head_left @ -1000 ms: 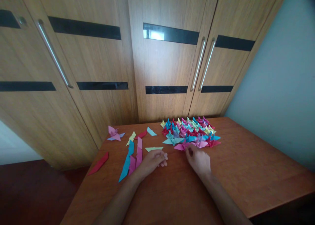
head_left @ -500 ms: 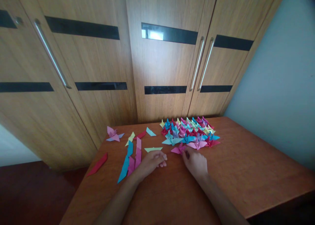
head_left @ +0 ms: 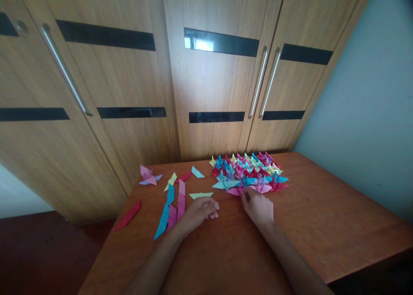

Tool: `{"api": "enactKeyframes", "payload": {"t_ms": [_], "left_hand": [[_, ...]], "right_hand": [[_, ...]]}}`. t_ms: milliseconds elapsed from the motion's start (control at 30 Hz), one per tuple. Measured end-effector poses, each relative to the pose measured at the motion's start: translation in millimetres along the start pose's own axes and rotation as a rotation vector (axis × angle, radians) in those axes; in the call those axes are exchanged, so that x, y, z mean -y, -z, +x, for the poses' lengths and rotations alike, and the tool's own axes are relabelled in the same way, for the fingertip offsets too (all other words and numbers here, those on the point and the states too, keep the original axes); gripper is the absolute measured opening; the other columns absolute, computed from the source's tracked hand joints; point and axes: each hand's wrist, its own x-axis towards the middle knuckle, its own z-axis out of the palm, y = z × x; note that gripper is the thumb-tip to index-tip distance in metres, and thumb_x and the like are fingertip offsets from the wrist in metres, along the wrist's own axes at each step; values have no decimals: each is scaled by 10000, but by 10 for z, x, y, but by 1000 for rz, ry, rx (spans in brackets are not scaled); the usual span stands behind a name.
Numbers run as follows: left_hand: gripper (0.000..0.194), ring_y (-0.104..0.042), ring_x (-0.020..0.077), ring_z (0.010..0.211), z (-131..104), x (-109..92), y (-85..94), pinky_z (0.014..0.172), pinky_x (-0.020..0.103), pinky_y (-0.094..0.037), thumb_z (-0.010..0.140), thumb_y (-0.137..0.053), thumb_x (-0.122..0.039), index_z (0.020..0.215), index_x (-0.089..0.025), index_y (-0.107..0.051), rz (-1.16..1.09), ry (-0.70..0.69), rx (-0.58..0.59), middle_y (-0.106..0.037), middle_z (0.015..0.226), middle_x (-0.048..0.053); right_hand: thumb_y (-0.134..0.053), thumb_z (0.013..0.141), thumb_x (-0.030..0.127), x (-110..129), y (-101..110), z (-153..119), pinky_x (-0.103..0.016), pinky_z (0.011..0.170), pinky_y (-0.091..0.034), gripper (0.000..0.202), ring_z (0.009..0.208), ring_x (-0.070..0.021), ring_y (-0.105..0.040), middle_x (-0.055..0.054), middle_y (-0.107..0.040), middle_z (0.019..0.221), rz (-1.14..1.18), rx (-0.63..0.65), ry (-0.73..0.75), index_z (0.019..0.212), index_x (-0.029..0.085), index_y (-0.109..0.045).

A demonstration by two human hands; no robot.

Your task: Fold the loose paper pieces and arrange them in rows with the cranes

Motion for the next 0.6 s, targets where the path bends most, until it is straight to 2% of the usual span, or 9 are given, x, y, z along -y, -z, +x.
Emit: {"api": "enactKeyframes", "payload": {"t_ms": [200, 400, 500, 600], "left_hand": [[257, -557, 112, 606, 9, 33, 7, 578, 215, -393, 765, -552, -393, 784, -146, -622, -9, -14, 2, -656, 666, 14], [278, -552, 113, 599, -4, 8, -4, 571, 215, -391, 758, -557, -416, 765, -146, -623, -25, -3, -8, -648, 653, 15], [280, -555, 114, 599, -8, -7, -7, 569, 214, -389, 759, -558, -420, 771, -149, -627, -21, 1, -9, -652, 655, 16], [264, -559, 114, 592, -6, -18, 9, 553, 210, -380, 766, -548, -403, 783, -152, -628, -14, -5, -17, -654, 655, 16]], "right_hand": [[-404, 902, 404, 13, 21, -4, -235, 516, -249, 271, 655, -139, -580, -19, -639, 789, -14, 2, -2, 811, 225, -585], [-426, 892, 401, -6, 21, -71, -240, 509, -222, 239, 621, -136, -573, -2, -642, 770, 30, -54, -17, 815, 234, -578], [-433, 891, 363, 50, -4, -134, -236, 526, -241, 211, 647, -137, -577, 3, -646, 764, 76, -65, 58, 804, 231, -573], [-434, 892, 320, 161, -52, -191, -227, 561, -276, 198, 688, -131, -581, 4, -649, 767, 154, -7, 230, 782, 222, -567]]}}
